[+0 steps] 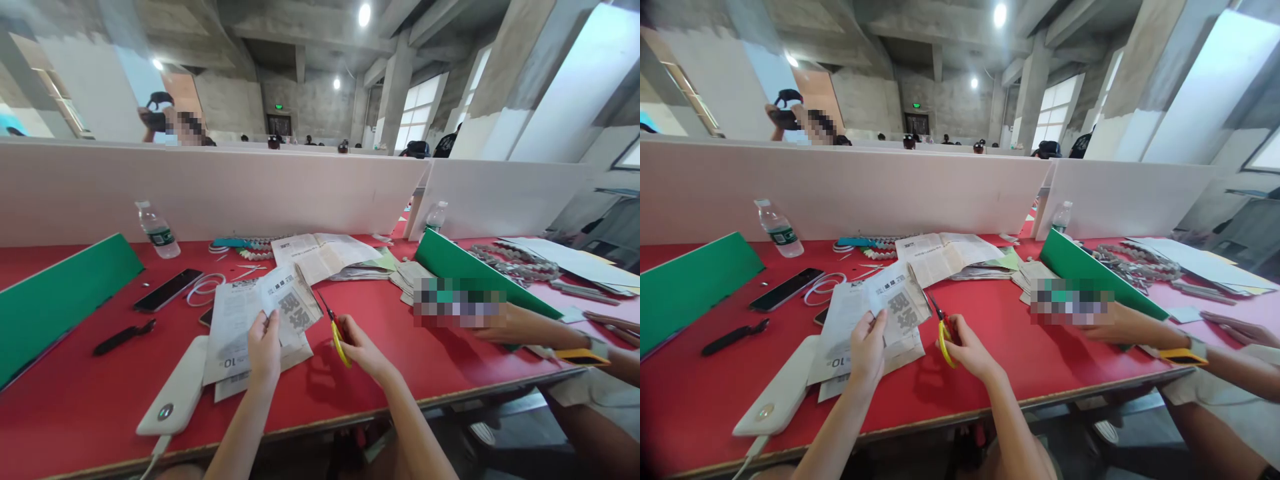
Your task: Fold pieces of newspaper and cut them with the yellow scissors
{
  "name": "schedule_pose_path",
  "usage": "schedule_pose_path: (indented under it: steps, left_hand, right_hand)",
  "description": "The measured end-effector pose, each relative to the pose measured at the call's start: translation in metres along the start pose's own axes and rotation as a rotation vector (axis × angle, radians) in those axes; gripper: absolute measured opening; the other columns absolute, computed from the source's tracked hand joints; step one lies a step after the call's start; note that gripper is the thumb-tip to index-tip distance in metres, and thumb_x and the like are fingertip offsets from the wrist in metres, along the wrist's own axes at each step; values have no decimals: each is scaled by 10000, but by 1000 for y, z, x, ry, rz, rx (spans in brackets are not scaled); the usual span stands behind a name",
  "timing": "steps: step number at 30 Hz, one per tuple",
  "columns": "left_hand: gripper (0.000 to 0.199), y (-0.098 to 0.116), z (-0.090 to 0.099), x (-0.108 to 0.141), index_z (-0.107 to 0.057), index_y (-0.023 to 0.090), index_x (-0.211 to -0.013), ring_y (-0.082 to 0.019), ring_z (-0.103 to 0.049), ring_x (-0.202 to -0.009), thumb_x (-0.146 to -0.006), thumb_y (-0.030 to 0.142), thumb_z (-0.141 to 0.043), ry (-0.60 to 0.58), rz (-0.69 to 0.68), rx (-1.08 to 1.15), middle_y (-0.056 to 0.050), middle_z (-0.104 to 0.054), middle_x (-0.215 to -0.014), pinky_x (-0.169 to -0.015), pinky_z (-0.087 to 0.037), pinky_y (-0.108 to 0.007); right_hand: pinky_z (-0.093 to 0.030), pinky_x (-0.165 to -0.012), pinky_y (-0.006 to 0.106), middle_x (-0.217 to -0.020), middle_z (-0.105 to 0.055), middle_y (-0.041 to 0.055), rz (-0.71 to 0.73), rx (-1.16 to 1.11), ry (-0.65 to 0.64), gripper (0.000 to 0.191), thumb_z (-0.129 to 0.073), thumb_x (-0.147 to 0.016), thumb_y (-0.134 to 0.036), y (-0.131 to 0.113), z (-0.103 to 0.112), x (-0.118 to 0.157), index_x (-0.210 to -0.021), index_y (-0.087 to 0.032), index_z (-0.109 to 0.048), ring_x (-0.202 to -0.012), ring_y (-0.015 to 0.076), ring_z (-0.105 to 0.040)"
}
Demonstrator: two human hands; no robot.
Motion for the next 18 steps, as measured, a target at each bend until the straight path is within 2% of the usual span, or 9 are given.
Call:
schedule_pose_path:
  steps: [3, 5, 7, 10, 12, 14, 16, 18]
  left_hand:
    - [299, 4, 4, -3, -612, 168, -925, -193, -564, -933, -740, 401, -585, 58, -58, 93, -33, -653, -901, -843, -403, -296]
    - [300, 3, 3, -3, -605, 173, -952, -190, -559, -963, -748, 392, -582, 46, -50, 141, -36, -649, -944, -858, -398, -294]
    - [301, 0, -4, -2, -608, 169, -940, -193, -564, -955, -742, 395, -591, -26, -9, 123, -36, -655, -936, -855, -400, -294]
    - [322, -7, -22, 6, -617, 161, -942, -200, -584, -905, -739, 409, -595, -227, 71, 40, -42, -668, -911, -829, -413, -303]
    - [350, -10, -34, 14, -613, 159, -980, -208, -596, -885, -744, 416, -590, -361, 125, 30, -53, -672, -915, -807, -429, -311]
    - [364, -12, -42, 21, -607, 162, -1003, -214, -603, -890, -748, 421, -586, -431, 180, 47, -63, -674, -932, -797, -443, -314]
    - [365, -13, -45, 25, -600, 176, -1016, -216, -597, -928, -754, 429, -579, -442, 237, 69, -67, -669, -978, -811, -445, -312]
    - [380, -16, -46, 29, -582, 191, -1047, -215, -584, -974, -761, 442, -567, -433, 301, 95, -70, -652, -1043, -835, -442, -310]
  right_hand:
    - [-357, -605, 217, -726, -415, -55, 33, 7, 60, 266, -642, -712, -291, 0, 0, -2, -904, -237, -465, -648, 101, -402]
    - [-372, -622, 229, -748, -462, -45, 89, -35, 155, 254, -639, -719, -328, 1, 3, -6, -882, -242, -465, -668, 110, -440]
    - [-399, -663, 253, -811, -524, -22, 170, -111, 274, 254, -637, -719, -357, 1, 7, -12, -862, -245, -460, -731, 128, -494]
    - [-430, -728, 285, -918, -566, 3, 226, -218, 387, 318, -686, -671, -347, 4, 11, -18, -861, -247, -451, -847, 156, -545]
    - [-439, -655, 256, -833, -558, -25, 192, -260, 436, 338, -713, -637, -330, 7, 14, -20, -821, -242, -444, -749, 133, -558]
    - [-399, -525, 211, -677, -495, -68, 124, -274, 459, 326, -714, -635, -327, 10, 16, -19, -765, -232, -430, -562, 87, -496]
    - [-343, -456, 190, -589, -420, -92, 85, -275, 474, 325, -707, -646, -325, 11, 17, -18, -718, -222, -407, -467, 60, -407]
    - [-338, -460, 184, -575, -401, -96, 110, -265, 523, 335, -708, -649, -318, 7, 20, -14, -702, -217, -393, -466, 55, -387]
Point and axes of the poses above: each hand's wrist, its own x-axis away from the middle knuckle, its own z-axis out of the back of the hand, y = z × x, the point moved 7 cm from there along -x, towards the middle knuckle
